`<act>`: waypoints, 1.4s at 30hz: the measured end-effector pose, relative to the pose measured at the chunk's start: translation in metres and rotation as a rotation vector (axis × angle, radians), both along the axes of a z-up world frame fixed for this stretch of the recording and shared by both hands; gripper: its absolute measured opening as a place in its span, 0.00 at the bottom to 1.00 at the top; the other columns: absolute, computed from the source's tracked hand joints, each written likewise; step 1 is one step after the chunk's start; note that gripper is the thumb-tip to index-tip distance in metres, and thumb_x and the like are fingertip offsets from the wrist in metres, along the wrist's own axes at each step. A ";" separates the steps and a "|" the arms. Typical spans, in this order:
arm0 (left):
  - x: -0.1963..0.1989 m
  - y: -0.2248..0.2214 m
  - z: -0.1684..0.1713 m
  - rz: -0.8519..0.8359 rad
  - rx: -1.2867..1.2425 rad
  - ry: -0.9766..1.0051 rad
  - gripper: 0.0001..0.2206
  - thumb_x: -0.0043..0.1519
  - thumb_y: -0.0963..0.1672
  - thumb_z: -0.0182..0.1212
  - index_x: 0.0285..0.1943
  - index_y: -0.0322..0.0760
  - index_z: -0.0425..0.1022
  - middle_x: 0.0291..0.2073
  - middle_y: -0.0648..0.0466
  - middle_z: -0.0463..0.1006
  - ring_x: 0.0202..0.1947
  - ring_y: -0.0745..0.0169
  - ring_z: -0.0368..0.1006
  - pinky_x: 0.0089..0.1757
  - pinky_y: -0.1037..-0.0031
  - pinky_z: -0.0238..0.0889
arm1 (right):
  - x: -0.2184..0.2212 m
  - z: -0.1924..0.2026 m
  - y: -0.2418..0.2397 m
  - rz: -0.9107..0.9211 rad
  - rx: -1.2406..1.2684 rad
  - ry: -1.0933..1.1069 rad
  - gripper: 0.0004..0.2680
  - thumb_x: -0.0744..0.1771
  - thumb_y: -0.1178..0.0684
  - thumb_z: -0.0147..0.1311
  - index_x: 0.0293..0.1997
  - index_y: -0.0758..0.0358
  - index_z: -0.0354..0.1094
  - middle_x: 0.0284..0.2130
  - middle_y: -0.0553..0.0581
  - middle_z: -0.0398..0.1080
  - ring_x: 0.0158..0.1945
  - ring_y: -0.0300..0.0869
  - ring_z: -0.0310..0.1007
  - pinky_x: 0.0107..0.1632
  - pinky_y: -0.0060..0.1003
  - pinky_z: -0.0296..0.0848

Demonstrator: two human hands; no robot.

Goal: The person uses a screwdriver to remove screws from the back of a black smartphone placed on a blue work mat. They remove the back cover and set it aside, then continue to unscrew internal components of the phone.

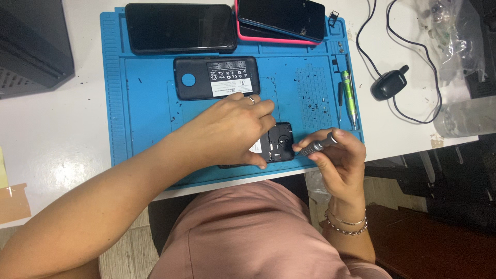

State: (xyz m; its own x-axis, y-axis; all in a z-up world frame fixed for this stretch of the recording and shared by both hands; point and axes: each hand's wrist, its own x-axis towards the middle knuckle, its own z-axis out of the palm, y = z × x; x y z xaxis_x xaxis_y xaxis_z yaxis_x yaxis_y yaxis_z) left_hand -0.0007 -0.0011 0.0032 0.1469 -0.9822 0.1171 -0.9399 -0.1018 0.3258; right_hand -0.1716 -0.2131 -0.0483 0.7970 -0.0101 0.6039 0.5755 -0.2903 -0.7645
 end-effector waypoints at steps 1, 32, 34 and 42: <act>0.000 0.000 0.000 0.003 0.006 0.001 0.34 0.46 0.58 0.78 0.51 0.29 0.80 0.44 0.46 0.79 0.43 0.48 0.77 0.46 0.60 0.68 | 0.000 0.002 0.002 0.030 0.023 0.017 0.23 0.67 0.70 0.47 0.70 0.65 0.45 0.38 0.76 0.70 0.43 0.62 0.79 0.47 0.54 0.82; 0.000 0.001 0.004 0.005 0.012 0.028 0.34 0.47 0.57 0.78 0.52 0.28 0.81 0.43 0.46 0.79 0.41 0.51 0.76 0.43 0.63 0.68 | -0.002 -0.008 -0.002 0.002 0.028 -0.019 0.27 0.64 0.72 0.52 0.71 0.66 0.43 0.39 0.76 0.66 0.43 0.64 0.76 0.51 0.66 0.78; 0.000 0.000 0.005 0.000 0.017 0.025 0.34 0.47 0.58 0.78 0.52 0.28 0.81 0.44 0.45 0.80 0.42 0.49 0.76 0.44 0.62 0.68 | -0.004 -0.001 0.005 0.015 0.088 0.019 0.24 0.66 0.71 0.47 0.70 0.61 0.46 0.40 0.78 0.68 0.45 0.64 0.76 0.52 0.62 0.80; 0.000 0.001 0.000 0.003 0.012 0.020 0.35 0.46 0.57 0.79 0.53 0.28 0.80 0.45 0.45 0.79 0.44 0.49 0.76 0.45 0.62 0.68 | -0.003 -0.002 0.004 -0.043 -0.047 -0.035 0.26 0.65 0.71 0.53 0.69 0.67 0.44 0.39 0.75 0.65 0.43 0.64 0.75 0.51 0.67 0.78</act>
State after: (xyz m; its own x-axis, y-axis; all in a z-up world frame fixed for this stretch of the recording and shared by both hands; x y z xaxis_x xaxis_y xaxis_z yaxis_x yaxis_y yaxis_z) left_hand -0.0009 -0.0003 0.0035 0.1519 -0.9831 0.1023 -0.9329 -0.1084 0.3434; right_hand -0.1744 -0.2088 -0.0502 0.7749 -0.0145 0.6319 0.5880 -0.3503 -0.7291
